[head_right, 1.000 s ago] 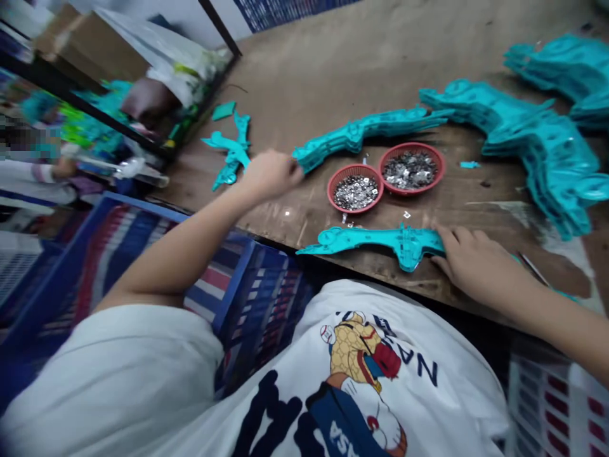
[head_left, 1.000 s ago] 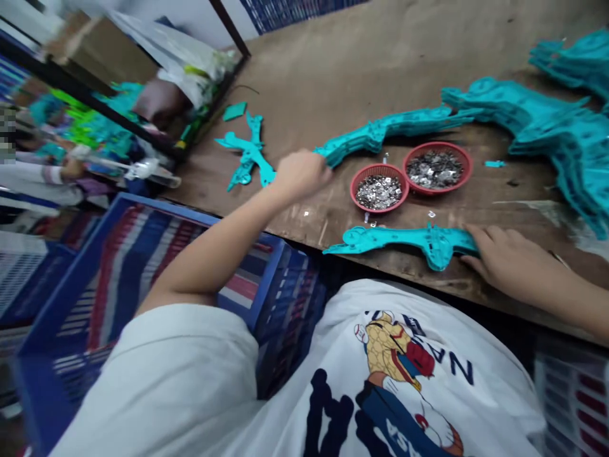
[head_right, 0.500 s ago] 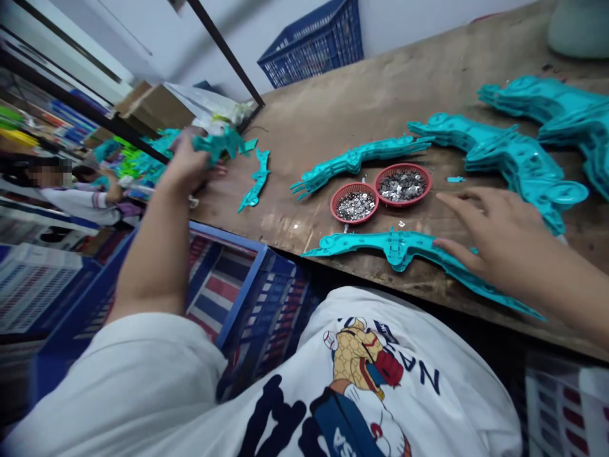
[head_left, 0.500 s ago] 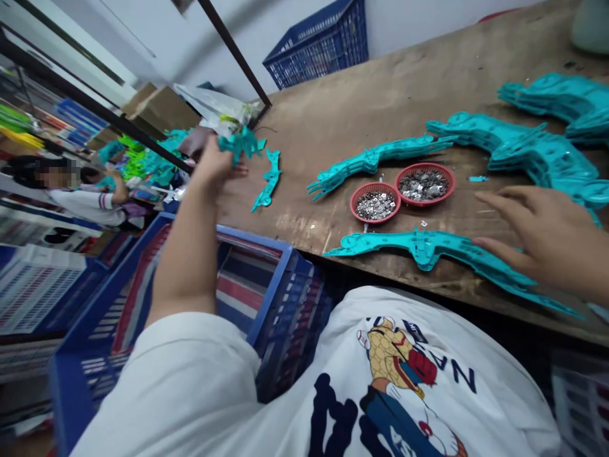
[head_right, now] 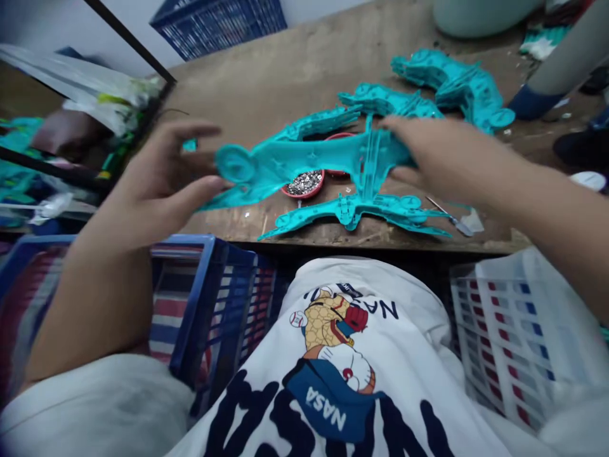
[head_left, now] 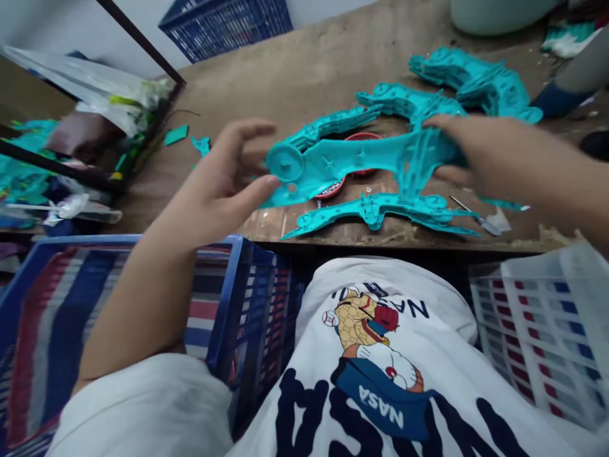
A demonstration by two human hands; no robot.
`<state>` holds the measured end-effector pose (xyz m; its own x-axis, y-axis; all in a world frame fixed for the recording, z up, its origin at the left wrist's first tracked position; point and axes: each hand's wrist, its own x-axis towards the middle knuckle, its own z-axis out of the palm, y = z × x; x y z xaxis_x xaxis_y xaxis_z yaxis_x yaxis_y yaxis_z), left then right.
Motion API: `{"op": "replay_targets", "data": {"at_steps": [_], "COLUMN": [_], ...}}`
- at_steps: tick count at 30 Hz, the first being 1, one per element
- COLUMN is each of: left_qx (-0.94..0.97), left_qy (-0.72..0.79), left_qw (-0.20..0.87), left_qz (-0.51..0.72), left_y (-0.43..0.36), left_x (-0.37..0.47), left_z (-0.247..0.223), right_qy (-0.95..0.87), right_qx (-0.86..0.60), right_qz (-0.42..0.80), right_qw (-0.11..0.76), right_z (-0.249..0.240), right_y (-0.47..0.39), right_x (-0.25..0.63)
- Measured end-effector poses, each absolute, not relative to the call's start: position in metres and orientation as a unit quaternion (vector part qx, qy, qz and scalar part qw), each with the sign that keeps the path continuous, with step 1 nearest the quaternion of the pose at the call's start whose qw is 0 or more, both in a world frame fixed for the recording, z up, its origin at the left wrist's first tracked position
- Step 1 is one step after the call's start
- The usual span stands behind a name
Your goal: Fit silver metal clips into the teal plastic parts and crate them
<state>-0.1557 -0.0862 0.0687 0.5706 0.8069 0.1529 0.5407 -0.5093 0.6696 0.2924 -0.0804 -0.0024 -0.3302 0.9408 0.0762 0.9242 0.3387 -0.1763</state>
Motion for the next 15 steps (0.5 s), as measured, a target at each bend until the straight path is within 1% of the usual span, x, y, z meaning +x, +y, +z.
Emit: {"op": "replay_targets", "data": {"at_steps": [1,2,3,6,8,9,11,15], "left_qx": [0.869,0.891,0.905,0.909,0.891,0.884,0.877,0.869], "left_qy": [0.389,0.381,0.383,0.395,0.388,0.389,0.398,0.420], "left_qw": [0.199,0.130,0.088,0.078,0.077,0.074,0.075,0.090], "left_qz": [0.233,0.210,0.162,-0.105,-0.222,-0.247,-0.257,-0.245], "left_y": [-0.073,-0.063,-0.056,-0.047,-0.047,-0.046,-0.044,-0.038], "left_x": [-0.148,-0.135,-0.117,-0.050,-0.016,-0.006,-0.002,-0.015], "left_z": [0.062,0.052,0.041,0.001,-0.023,-0.032,-0.042,-0.034], "right_qy": [-0.829,-0.845,-0.860,-0.878,-0.875,-0.871,-0.867,-0.863], "right_qx": [-0.552,-0.525,-0.498,-0.456,-0.448,-0.444,-0.445,-0.468], "right_qz": [0.080,0.101,0.115,0.128,0.152,0.169,0.182,0.144], "right_qw": [0.048,0.019,-0.002,-0.062,-0.105,-0.121,-0.134,-0.129], "right_z": [-0.016,-0.031,-0.047,-0.088,-0.104,-0.108,-0.105,-0.080], "right_y": [-0.073,-0.065,-0.057,-0.036,-0.029,-0.028,-0.031,-0.045], "right_x": [0.290,0.285,0.279,0.259,0.249,0.246,0.243,0.248]}}
